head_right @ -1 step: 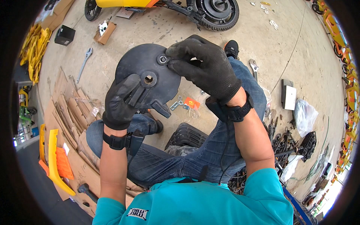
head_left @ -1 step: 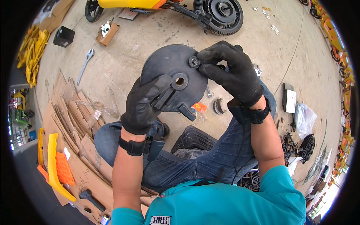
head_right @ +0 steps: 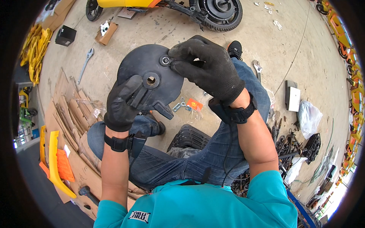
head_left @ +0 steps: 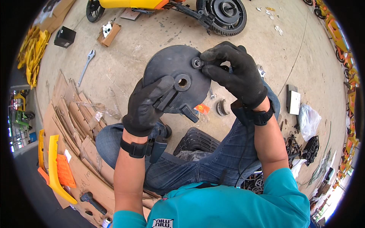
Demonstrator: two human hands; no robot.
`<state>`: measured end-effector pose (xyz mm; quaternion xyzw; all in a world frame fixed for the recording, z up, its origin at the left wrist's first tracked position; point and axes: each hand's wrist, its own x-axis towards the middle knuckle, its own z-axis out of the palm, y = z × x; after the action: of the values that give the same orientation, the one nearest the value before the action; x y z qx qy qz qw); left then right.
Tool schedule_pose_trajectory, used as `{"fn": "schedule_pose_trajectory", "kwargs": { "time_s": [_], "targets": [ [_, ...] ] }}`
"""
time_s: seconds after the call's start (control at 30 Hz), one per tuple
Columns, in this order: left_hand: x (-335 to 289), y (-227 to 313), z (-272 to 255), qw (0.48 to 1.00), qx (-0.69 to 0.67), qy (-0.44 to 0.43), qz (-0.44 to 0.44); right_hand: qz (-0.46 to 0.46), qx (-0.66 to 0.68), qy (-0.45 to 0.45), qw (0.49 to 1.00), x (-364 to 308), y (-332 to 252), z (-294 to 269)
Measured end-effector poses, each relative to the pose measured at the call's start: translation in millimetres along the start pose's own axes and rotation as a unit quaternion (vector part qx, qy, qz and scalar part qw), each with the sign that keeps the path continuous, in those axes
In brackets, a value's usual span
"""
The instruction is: The person, wearing black gloves, uses their hands to manipulate and reassemble the internal components of a drum brake assembly, including the brake shoes and springs.
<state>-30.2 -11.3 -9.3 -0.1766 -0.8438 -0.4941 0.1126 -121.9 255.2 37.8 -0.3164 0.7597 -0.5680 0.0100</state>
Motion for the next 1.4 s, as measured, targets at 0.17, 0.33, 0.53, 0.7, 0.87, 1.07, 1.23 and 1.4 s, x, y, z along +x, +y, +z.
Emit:
{"fn": "schedule_pose_trajectory", "kwargs": {
  "time_s": [0.17, 0.33, 0.53, 0.7, 0.87, 1.07, 1.23, 1.4],
  "targets": [
    [3, 4, -2, 0.998, 0.042, 0.002, 0.038, 0.017, 0.002, -0.003, 1.0, 2, 0, 1],
    [7, 10, -1, 0.998, 0.04, -0.002, 0.046, 0.108, 0.096, -0.014, 0.989, 2, 2, 1],
    [10, 16, -1, 0.997, 0.058, -0.004, 0.049, 0.192, 0.167, 0.004, 0.967, 1, 2, 0],
    [11, 15, -3, 0.996, 0.082, -0.001, 0.029, 0.238, 0.138, -0.03, 0.961, 1, 4, 2],
    [6, 9, -6, 0.994, 0.099, -0.033, 0.024, 0.259, 0.168, -0.057, 0.95, 3, 9, 4],
    [2, 1, -6, 0.997, 0.024, -0.025, -0.066, 0.212, 0.161, -0.087, 0.96, 1, 13, 1],
    [1, 10, 0, 0.972, -0.198, 0.025, -0.12, 0.181, 0.191, -0.08, 0.961, 2, 18, -7],
    [4, 12, 0, 0.974, -0.193, 0.026, -0.112, 0.181, 0.194, -0.082, 0.961, 3, 21, -10]
  ]
}}
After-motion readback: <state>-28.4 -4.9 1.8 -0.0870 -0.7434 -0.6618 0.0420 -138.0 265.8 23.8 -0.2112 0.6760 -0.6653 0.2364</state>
